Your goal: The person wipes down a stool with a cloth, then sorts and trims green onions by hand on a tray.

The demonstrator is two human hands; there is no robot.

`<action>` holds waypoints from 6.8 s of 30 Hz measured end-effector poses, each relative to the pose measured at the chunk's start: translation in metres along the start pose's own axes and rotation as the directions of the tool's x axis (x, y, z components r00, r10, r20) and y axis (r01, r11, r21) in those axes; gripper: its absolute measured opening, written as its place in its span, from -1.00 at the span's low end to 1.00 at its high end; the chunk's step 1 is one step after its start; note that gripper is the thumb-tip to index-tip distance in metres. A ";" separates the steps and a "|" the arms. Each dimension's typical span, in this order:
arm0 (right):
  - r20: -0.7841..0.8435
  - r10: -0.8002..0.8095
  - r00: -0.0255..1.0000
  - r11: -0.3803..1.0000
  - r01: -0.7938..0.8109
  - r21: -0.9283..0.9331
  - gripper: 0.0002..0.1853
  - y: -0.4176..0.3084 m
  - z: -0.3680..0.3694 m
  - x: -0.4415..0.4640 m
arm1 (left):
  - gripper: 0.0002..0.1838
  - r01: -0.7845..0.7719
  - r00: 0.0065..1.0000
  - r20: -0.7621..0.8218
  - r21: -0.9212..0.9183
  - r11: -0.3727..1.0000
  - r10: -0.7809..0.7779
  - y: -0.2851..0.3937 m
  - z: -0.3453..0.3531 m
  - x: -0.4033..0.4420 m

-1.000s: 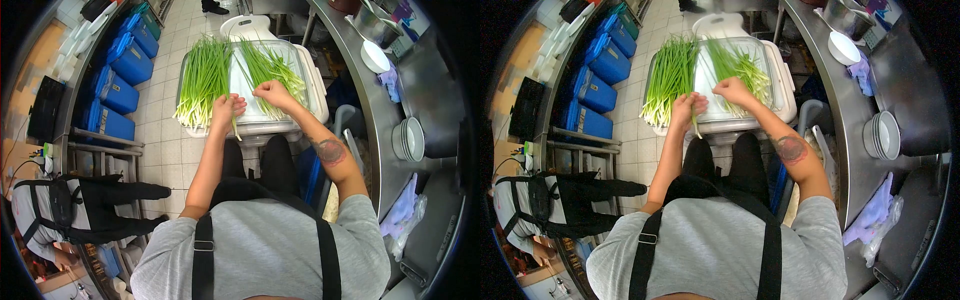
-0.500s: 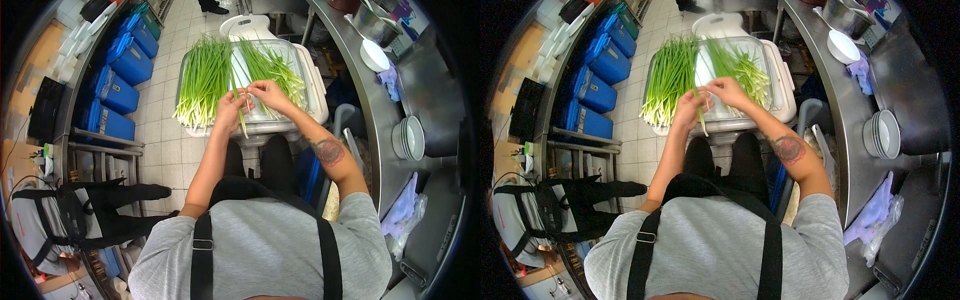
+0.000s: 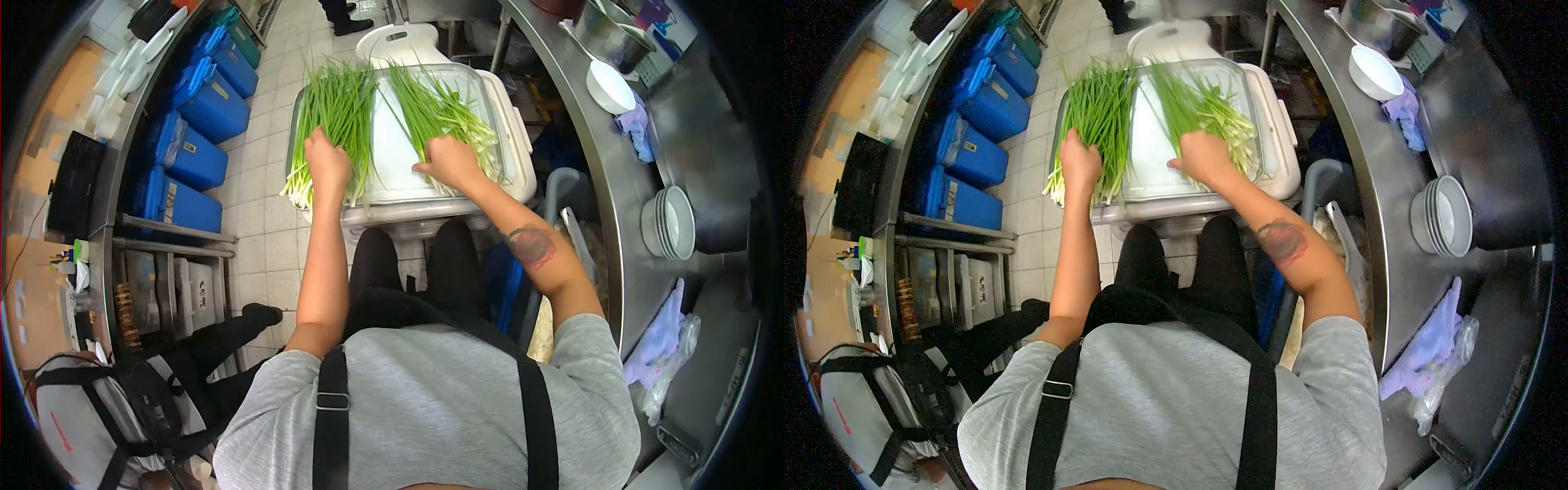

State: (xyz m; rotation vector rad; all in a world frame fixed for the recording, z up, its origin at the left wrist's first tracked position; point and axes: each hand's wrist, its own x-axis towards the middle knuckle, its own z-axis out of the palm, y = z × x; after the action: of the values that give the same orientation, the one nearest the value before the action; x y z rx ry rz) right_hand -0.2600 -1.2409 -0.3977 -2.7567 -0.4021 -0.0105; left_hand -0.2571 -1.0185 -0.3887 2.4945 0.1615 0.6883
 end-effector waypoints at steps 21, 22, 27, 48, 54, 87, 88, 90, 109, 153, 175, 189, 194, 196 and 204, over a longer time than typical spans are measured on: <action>0.193 -0.061 0.979 0.219 -0.175 0.960 -0.82 0.011 -0.034 0.008 | -0.67 0.391 0.868 0.497 -0.697 0.601 0.012 0.049 0.001 -0.018; 0.189 -0.076 0.979 0.216 -0.169 0.962 -0.82 0.010 -0.034 0.007 | -0.68 0.490 0.834 0.551 -0.773 0.402 0.042 0.053 0.004 -0.021; 0.175 -0.164 0.971 0.255 -0.129 0.958 -0.87 0.005 -0.035 0.004 | -0.75 0.543 0.828 0.561 -0.810 0.221 0.021 0.068 0.009 -0.021; 0.236 -0.278 0.931 0.310 -0.146 0.940 -0.79 0.006 -0.040 0.004 | -0.91 0.437 0.799 0.444 -0.892 -0.115 -0.405 0.037 0.006 0.006; 0.176 -0.303 0.937 0.468 -0.014 0.884 -0.78 0.011 -0.037 0.004 | -0.90 0.497 0.814 0.435 -0.864 0.076 -0.384 0.019 -0.008 0.013; -0.056 0.136 0.989 0.982 -0.128 0.138 -0.83 -0.016 0.027 0.006 | -0.71 0.014 1.000 0.003 0.092 0.996 -0.014 0.005 -0.013 -0.014; -0.040 0.167 0.985 0.953 -0.151 0.264 -0.81 -0.014 0.024 0.010 | -0.71 -0.037 0.999 -0.019 0.040 0.999 0.038 0.006 -0.011 -0.015; -0.044 0.175 0.984 0.880 -0.136 0.455 -0.77 -0.015 0.015 0.012 | -0.70 -0.140 0.988 -0.071 -0.059 0.988 0.135 0.013 -0.010 -0.016; 0.037 0.016 0.999 0.423 -0.040 0.905 -0.77 -0.026 0.010 0.005 | -0.81 0.561 0.821 0.553 -0.736 0.379 -0.141 0.041 0.000 -0.015; 0.079 -0.011 0.997 0.319 -0.071 0.945 -0.86 0.011 -0.031 0.013 | -0.76 0.591 0.793 0.607 -0.748 0.302 -0.048 0.078 0.024 -0.044; -0.130 0.192 0.973 0.523 0.011 0.852 -0.72 0.034 -0.024 0.026 | -0.86 0.431 0.868 0.496 -0.731 0.529 -0.021 0.087 0.020 -0.059; -0.316 0.249 0.915 0.642 0.088 0.762 -0.74 0.049 -0.020 0.034 | -0.84 0.449 0.830 0.558 -0.678 0.582 0.009 0.086 0.007 -0.062; -0.500 0.125 0.857 0.900 0.115 0.421 -0.77 0.048 -0.045 0.024 | -0.86 0.503 0.774 0.632 -0.648 0.572 0.035 0.079 0.005 -0.061; -0.523 0.165 0.836 0.917 0.065 0.394 -0.76 0.061 -0.048 0.029 | -0.86 0.527 0.760 0.650 -0.638 0.562 0.025 0.077 0.006 -0.062; -0.572 0.053 0.819 0.979 0.071 0.192 -0.74 0.071 -0.030 0.027 | -0.86 0.488 0.797 0.604 -0.648 0.585 0.004 0.078 0.010 -0.063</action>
State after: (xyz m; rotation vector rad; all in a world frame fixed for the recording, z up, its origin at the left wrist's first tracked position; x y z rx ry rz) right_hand -0.2125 -1.3076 -0.3929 -2.3852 -0.2282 -0.7468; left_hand -0.3086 -1.1048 -0.3823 1.6328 -0.0092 -0.1361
